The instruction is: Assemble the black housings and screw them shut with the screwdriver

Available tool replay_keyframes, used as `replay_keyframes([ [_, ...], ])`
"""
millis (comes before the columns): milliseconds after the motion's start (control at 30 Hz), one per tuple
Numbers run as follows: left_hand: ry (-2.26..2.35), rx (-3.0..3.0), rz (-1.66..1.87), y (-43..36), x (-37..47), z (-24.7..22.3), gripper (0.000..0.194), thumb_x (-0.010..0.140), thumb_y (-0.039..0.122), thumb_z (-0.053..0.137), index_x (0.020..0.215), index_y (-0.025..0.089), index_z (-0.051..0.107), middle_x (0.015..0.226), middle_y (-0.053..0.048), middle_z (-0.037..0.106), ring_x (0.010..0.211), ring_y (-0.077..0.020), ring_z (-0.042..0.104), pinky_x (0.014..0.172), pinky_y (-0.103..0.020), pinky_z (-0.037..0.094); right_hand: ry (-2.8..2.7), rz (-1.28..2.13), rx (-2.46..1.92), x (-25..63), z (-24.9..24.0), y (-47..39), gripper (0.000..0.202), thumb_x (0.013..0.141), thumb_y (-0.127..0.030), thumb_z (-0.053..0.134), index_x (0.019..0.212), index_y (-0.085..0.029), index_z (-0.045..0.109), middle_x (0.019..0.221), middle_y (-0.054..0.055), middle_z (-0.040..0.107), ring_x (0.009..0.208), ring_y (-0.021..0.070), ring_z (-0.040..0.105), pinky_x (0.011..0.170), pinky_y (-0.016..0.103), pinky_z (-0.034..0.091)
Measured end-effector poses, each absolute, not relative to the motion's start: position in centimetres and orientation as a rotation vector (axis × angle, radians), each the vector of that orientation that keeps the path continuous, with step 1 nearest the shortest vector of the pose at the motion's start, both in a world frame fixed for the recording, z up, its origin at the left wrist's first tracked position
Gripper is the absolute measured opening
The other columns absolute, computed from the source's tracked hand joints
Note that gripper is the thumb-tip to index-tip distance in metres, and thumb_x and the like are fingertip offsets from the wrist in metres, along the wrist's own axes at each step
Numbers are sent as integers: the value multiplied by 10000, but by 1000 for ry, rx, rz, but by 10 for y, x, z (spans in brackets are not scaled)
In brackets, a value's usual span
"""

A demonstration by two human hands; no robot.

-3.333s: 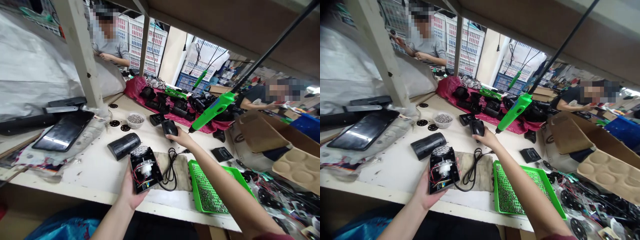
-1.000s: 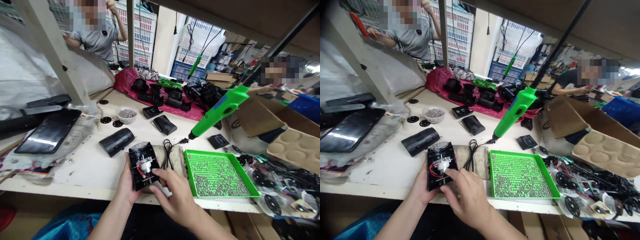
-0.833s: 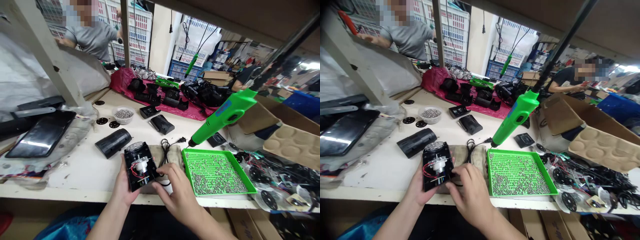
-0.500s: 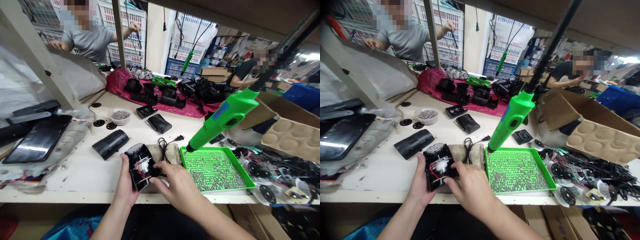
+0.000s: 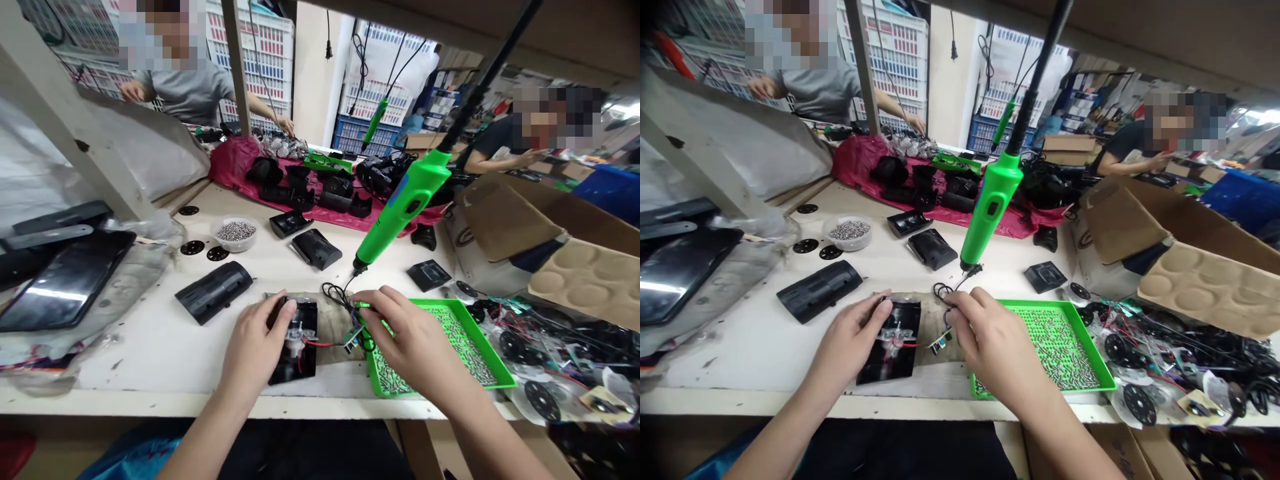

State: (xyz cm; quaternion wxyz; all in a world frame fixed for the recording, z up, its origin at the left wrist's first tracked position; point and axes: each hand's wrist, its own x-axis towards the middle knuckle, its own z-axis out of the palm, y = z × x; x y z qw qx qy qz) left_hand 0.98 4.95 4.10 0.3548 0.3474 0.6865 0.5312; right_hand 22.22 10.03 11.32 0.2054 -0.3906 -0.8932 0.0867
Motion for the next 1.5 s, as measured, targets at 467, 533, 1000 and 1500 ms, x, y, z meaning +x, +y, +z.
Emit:
replay_keyframes([
  [467,1760,894,1459,54,-22,11,365,715,402,725,1038,233,724,1009,-76,723,911,-250,648,876,-378,484,-2755,108,-1086,241,93,121,240,954,-200,466,868,-181,689,851,70,620,686,175,601,589,303,430],
  [533,1773,888,1460,53,-20,14,360,727,414,715,1040,238,723,1062,-78,713,938,-257,638,892,-390,479,-2764,159,-1048,239,93,120,237,949,-171,462,890,-178,691,875,78,622,754,196,608,669,339,479],
  [1000,2029,1463,1474,-16,8,16,206,874,339,577,1069,278,603,1238,-62,586,1132,-240,562,918,-358,461,-2676,412,-860,182,91,77,196,911,-356,582,947,-169,623,916,79,633,867,253,583,787,427,480],
  [1500,1947,1887,1517,4,7,34,127,875,206,604,975,261,658,1047,-39,609,978,-171,626,862,-245,505,-2472,668,-830,166,67,86,169,941,-105,402,944,-174,556,906,73,601,805,203,583,720,330,491],
])
